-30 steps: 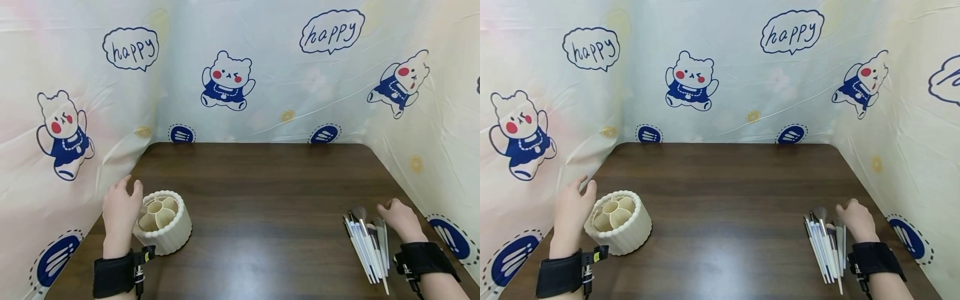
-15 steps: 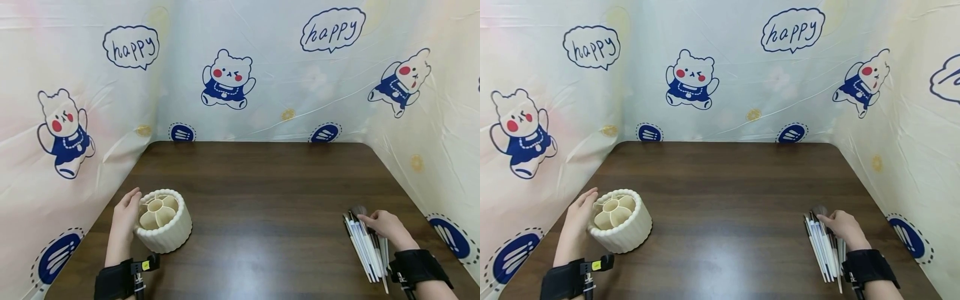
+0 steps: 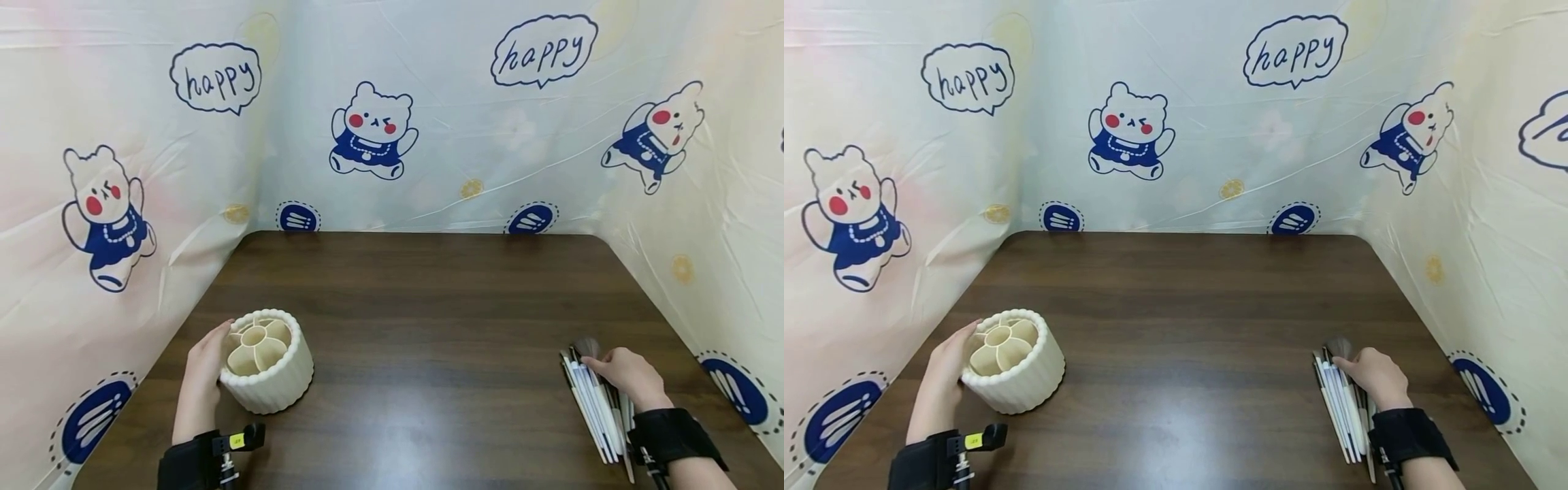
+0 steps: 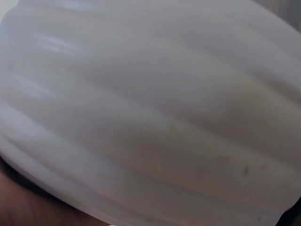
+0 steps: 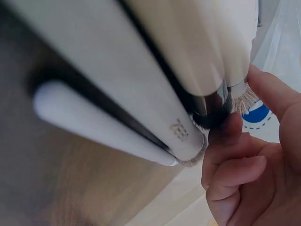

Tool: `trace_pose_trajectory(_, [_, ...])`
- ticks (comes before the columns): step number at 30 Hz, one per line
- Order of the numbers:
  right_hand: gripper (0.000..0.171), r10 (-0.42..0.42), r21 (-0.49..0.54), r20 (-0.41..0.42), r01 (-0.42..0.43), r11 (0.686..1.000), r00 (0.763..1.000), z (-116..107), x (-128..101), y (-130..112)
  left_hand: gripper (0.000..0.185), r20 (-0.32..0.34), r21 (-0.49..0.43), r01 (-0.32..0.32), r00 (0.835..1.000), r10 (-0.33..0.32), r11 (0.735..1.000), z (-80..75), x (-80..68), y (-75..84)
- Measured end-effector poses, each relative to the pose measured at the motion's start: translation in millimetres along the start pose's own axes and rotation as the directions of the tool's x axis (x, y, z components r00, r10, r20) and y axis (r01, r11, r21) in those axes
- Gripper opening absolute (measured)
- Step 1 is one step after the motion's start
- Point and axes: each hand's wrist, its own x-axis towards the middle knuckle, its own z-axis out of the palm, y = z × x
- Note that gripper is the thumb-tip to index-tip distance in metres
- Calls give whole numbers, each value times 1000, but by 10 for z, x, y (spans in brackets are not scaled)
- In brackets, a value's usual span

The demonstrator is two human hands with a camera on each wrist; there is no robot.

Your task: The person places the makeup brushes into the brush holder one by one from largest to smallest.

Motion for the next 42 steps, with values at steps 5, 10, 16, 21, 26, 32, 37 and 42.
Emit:
trace_pose_trajectory(5, [51, -12, 1, -5, 12, 1000, 1000, 12, -1, -3, 71, 3, -41, 41, 999, -41, 998, 7, 10, -20])
trace_pose_trajectory(10, [48, -2, 2, -3, 2, 1000, 1000, -7, 10, -18, 68, -16, -36, 40, 999, -41, 999, 14, 15, -34])
trace_pose_trajectory(16, [46, 44, 9, 9, -44, 999, 999, -72, 35, -6, 67, -1, -39, 36, 999, -36, 999, 35, 11, -28])
trace_pose_trajectory(21, [55, 34, 45, 4, -34, 998, 999, -97, 32, 27, 67, -4, -26, 32, 999, -32, 999, 71, 0, -11])
trace_pose_trajectory(26, [46, 50, 96, -23, -48, 994, 998, -137, 5, 43, 68, -3, -18, 26, 1000, -26, 999, 121, -8, 13])
trace_pose_trajectory(32, [45, 71, 162, -54, -61, 985, 996, -216, -22, 53, 69, 7, -35, 8, 1000, -8, 999, 189, -9, 29])
trace_pose_trajectory(37, [47, 79, 243, -67, -60, 968, 995, -248, -25, 77, 68, 0, -47, -13, 1000, 13, 999, 259, -21, 44])
trace_pose_trajectory(42, [48, 75, 337, -54, -53, 940, 996, -279, -51, 104, 66, 7, -44, -18, 1000, 18, 999, 337, -25, 62])
